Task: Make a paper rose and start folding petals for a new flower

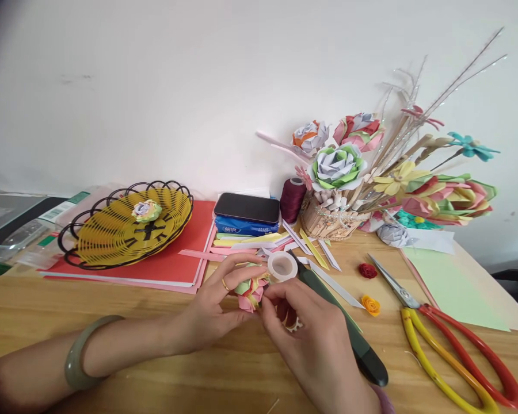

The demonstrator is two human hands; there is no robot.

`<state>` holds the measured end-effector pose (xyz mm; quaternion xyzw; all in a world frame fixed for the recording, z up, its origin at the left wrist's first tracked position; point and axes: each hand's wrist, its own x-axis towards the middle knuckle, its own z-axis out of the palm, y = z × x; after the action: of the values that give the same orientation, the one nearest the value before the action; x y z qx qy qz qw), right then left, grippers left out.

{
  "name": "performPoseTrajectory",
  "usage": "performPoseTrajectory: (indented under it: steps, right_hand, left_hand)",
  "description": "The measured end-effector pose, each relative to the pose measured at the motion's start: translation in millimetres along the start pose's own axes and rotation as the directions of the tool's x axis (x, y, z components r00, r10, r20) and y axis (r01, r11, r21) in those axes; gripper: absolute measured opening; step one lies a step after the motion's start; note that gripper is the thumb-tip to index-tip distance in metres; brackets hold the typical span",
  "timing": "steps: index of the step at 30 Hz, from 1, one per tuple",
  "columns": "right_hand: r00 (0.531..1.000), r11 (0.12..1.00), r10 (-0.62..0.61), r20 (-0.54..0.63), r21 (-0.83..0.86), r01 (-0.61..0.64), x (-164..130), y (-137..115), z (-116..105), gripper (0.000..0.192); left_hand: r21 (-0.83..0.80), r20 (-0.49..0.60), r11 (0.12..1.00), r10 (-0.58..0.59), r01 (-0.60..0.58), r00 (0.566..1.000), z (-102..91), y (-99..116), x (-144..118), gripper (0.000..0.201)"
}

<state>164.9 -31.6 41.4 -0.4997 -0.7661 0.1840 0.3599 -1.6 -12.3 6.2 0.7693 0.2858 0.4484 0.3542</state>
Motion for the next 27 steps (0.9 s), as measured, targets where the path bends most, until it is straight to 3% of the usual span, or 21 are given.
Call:
performPoseTrajectory:
  steps: [3, 6, 11, 18, 23, 27]
  right_hand:
    - [0.955, 0.952, 0.197, 0.221, 0.192, -0.240, 7, 1, -9, 0.017]
    - [0.898, 0.891, 0.256, 0.359, 0.273, -0.363, 13, 6, -16, 0.021]
    - [0.921, 0.924, 0.120, 0.370, 0.297, -0.240, 17, 10, -20, 0.017]
    - [0.902, 0.943, 0.016, 0.431, 0.294, -0.156, 18, 8, -24, 0.020]
    - [0.936, 0.970, 0.046, 0.350, 0.209, -0.126, 18, 9, -19, 0.018]
    - [0.978, 1.000, 0.027, 0.207, -0.011, -0.025, 11, 11, -6, 0.017]
  left_hand:
    - [-0.091, 0.003, 0.993, -0.079, 0.079, 0.997, 0.4, 0, -1, 0.052]
    - [-0.117, 0.009, 0.989, -0.093, 0.094, 0.996, 0.8, 0, -1, 0.052]
    - [-0.162, 0.025, 0.978, -0.132, 0.134, 0.991, 1.3, 0, -1, 0.050]
    - [-0.214, 0.037, 0.957, -0.193, 0.196, 0.981, 1.0, -1, 0, 0.051]
    - [-0.195, 0.054, 0.960, -0.196, 0.203, 0.979, 1.0, 0, 1, 0.051]
    - [-0.119, 0.050, 0.979, -0.160, 0.165, 0.986, 1.2, 0, 1, 0.051]
